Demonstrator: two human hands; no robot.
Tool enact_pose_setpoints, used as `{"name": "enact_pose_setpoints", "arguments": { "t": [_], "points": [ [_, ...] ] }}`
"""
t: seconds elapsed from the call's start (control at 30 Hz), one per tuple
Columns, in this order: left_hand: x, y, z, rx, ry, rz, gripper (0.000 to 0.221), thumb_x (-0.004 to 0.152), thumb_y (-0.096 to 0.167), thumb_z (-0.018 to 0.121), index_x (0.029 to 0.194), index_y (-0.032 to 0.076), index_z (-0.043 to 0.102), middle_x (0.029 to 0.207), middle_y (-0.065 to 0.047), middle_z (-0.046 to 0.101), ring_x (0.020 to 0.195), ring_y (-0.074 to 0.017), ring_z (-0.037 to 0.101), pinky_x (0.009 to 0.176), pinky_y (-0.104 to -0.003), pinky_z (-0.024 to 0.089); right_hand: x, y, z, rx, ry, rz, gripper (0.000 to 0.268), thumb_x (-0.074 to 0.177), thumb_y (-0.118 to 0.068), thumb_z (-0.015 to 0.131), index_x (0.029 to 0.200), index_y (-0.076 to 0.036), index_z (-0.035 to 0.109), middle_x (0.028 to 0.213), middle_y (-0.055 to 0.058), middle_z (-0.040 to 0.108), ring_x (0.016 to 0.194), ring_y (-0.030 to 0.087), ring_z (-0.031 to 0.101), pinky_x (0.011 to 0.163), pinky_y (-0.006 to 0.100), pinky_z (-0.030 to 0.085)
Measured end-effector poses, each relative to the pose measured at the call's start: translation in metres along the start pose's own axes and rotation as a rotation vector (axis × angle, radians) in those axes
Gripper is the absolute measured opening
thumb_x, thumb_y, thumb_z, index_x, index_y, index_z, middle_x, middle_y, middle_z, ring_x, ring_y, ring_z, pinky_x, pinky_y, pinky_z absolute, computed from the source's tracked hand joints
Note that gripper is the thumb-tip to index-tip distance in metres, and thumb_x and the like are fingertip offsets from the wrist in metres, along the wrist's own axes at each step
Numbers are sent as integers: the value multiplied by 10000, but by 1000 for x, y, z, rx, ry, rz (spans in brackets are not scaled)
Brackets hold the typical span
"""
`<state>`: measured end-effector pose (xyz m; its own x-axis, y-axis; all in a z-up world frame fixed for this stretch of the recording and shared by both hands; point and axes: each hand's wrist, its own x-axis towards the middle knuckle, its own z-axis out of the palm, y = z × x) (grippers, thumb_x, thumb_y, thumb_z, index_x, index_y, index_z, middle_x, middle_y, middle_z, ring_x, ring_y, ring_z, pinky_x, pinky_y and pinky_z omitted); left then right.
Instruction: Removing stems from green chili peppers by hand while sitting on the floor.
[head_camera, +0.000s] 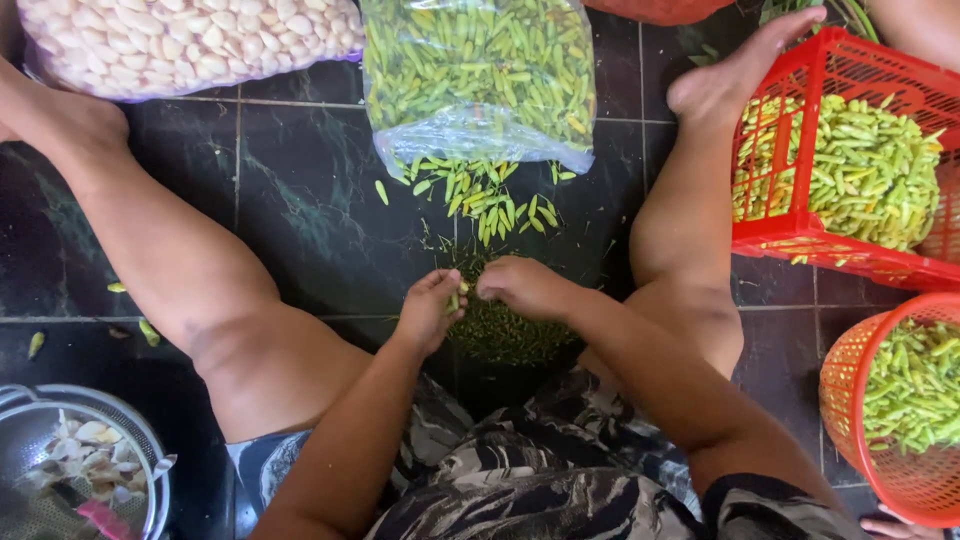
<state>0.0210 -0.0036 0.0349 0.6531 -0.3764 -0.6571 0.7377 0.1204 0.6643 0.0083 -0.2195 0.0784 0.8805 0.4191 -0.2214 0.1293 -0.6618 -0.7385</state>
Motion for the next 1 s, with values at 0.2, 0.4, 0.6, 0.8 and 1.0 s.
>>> {"name": "enact_pose_setpoints", "arguments": {
  "t": [0.2, 0.4, 0.6, 0.8, 1.0],
  "points": [
    [-2, 13, 7, -262, -49, -33, 250, 1002, 189, 638, 1186, 22, 610, 998, -108, 652, 953, -221, 683, 870, -392, 616, 0, 115, -14, -704, 326, 251, 397, 984, -456, 676, 1172, -110, 735, 1073, 160, 732, 1020, 347, 717, 931, 491, 566],
    [3, 1, 2, -303, -117, -26, 210, 989, 170, 700, 1128, 43, 606, 1055, -139, 684, 956, -250, 710, 891, -442, 647, 0, 147, -14, -518, 393, 548, 251, 963, -345, 720, 1071, -121, 690, 1035, 128, 615, 950, 381, 686, 783, 474, 594],
    [7, -5, 9, -107, -63, 4, 476, 979, 226, 765, 1333, -46, 600, 1045, -136, 659, 967, -244, 695, 907, -458, 661, -12, 16, -3, -221, 268, 247, 270, 1010, -321, 624, 995, -90, 762, 984, 221, 715, 983, 449, 699, 875, 567, 554],
    [18, -28, 11, 105, 42, 34, 201, 1035, 157, 681, 1186, 36, 735, 1474, -277, 476, 1069, -403, 697, 936, -587, 620, -15, -18, 14, -53, 48, 240, 257, 1038, -172, 496, 876, -85, 676, 782, 143, 693, 728, 391, 660, 702, 547, 546],
    [19, -25, 13, 144, 301, 105, 153, 1018, 163, 672, 1084, 57, 759, 848, -171, 743, 784, -220, 716, 751, -432, 639, -3, -48, 0, -518, 115, -53, 195, 1030, -120, 563, 872, -73, 668, 733, 97, 629, 675, 309, 637, 643, 462, 565]
  ]
}}
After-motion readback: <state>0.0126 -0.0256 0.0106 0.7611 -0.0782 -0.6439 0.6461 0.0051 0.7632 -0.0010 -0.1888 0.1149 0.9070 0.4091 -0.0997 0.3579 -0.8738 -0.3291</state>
